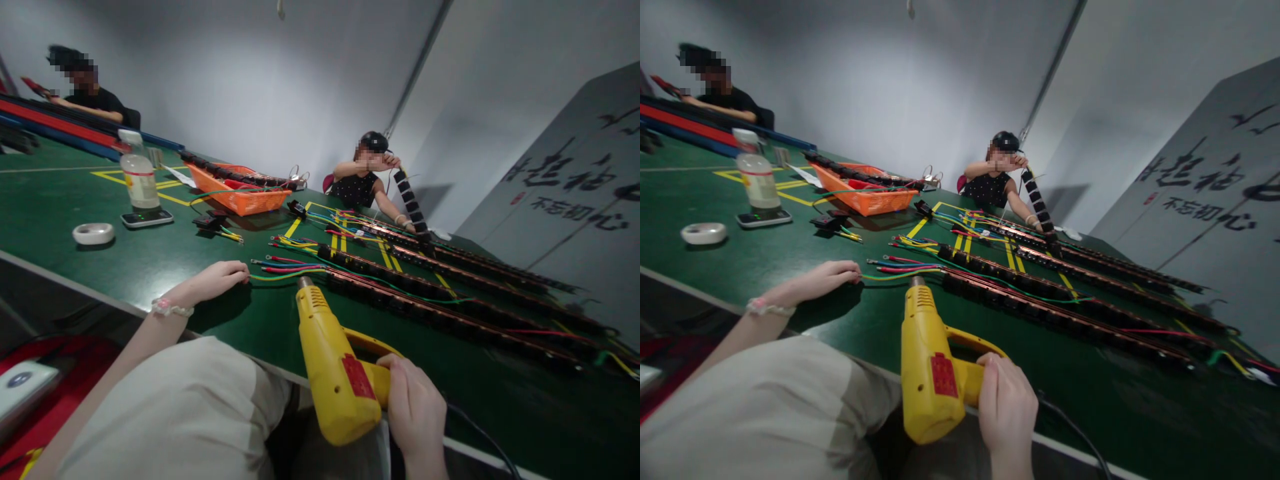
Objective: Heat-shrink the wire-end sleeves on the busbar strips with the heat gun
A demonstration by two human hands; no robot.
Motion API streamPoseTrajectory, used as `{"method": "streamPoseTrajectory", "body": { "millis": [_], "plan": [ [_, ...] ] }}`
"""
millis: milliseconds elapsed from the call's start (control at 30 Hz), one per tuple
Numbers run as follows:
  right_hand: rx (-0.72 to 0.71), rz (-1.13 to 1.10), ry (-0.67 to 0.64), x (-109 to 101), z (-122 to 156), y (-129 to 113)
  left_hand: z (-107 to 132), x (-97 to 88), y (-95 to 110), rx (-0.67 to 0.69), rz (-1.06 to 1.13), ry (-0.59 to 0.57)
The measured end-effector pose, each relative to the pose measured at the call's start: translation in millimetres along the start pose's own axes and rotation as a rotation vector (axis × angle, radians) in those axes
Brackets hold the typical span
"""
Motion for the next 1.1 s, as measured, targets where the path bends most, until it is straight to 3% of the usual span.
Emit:
{"method": "streamPoseTrajectory", "body": {
  "millis": [233,467,700,1100],
  "plan": [
    [0.073,0.083,0.047,-4,-4,15,2,0.0,8,0.035,-0.021,-0.067],
    [0.005,0.134,0.022,-3,-2,13,1,0.9,1,-0.065,-0.01,-0.002],
    [-0.119,0.144,0.004,14,0,-15,-2,3.0,-8,-0.05,0.018,0.047],
    [-0.222,0.026,-0.016,37,-4,-72,-3,-0.9,-4,-0.008,-0.094,0.107]
  ]
}}
Point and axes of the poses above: each hand's wrist, its own z-axis away from the middle knuckle, its own x-axis out of the palm, y = z × x, the point moved 5 cm from there along -z, towards the middle knuckle, and after that the axes turned 2 degrees about x, right-handed, at the moved point
